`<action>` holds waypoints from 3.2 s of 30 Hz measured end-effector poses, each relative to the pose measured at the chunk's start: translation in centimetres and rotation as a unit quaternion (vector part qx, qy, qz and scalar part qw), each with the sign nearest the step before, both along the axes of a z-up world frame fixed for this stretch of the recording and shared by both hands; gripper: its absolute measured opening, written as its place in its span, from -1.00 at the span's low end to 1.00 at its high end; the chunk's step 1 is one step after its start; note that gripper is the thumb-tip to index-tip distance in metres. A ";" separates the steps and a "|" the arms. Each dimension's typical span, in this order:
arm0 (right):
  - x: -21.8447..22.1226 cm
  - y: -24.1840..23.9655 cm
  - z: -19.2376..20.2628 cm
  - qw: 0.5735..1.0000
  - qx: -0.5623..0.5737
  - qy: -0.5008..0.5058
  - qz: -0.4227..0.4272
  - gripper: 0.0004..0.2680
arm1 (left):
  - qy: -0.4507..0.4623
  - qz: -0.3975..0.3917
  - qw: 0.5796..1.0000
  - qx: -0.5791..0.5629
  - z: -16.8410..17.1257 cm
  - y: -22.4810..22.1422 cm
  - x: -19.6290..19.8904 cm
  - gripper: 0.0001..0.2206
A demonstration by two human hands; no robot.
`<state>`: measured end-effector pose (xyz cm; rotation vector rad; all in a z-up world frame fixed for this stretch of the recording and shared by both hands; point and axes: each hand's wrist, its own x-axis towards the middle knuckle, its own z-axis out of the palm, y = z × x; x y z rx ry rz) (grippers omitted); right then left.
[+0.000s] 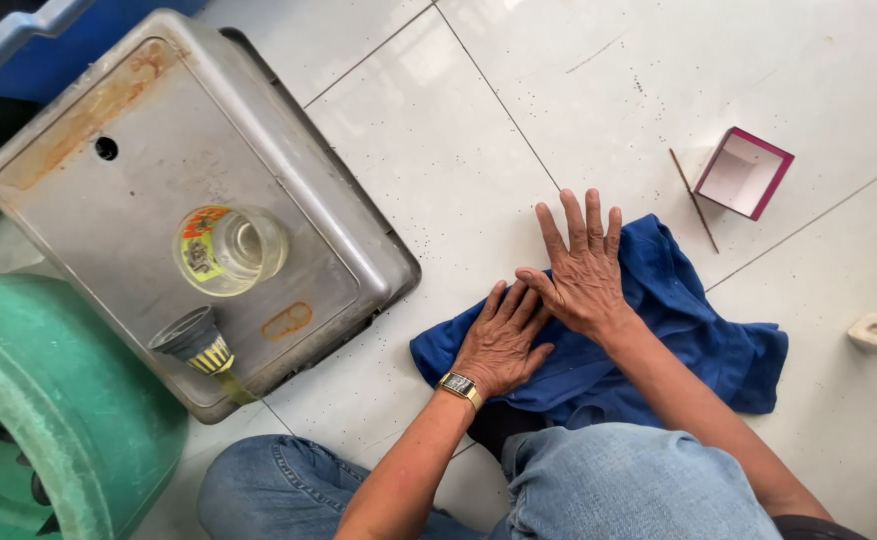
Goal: Picking up small black seeds from a blue shirt and placing them into a small box.
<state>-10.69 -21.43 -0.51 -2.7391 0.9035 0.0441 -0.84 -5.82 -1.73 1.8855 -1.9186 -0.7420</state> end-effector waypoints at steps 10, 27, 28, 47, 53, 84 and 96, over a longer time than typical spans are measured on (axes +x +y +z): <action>0.8 0.2 -1.0 1.000 0.018 -0.009 0.002 -0.33 | -0.030 -0.021 0.998 0.049 0.1 -0.1 -0.2 -0.36; -5.5 -4.4 8.0 0.954 -0.059 -0.240 -0.169 -0.65 | -0.043 0.001 0.999 -0.030 0.8 -0.2 -0.1 -0.34; -7.3 -6.7 8.1 0.952 -0.075 -0.233 -0.181 -0.65 | -0.034 -0.014 0.998 -0.042 0.9 -0.5 -0.4 -0.34; -9.5 -11.9 7.4 0.960 -0.227 -0.155 -0.053 -0.83 | -0.069 -0.008 0.996 -0.051 0.7 -0.4 -0.8 -0.37; -8.2 -6.1 5.0 0.981 -0.112 -0.149 -0.061 -0.88 | -0.034 -0.026 0.999 -0.032 1.4 0.1 -0.1 -0.36; -10.9 -15.3 5.4 0.936 -0.222 -0.124 -0.242 -0.94 | -0.033 -0.017 0.999 -0.009 1.2 -0.1 -0.3 -0.36; -11.7 -9.4 2.1 0.954 -0.216 -0.101 -0.181 -0.97 | -0.029 -0.008 0.999 -0.019 1.2 -0.3 -0.3 -0.37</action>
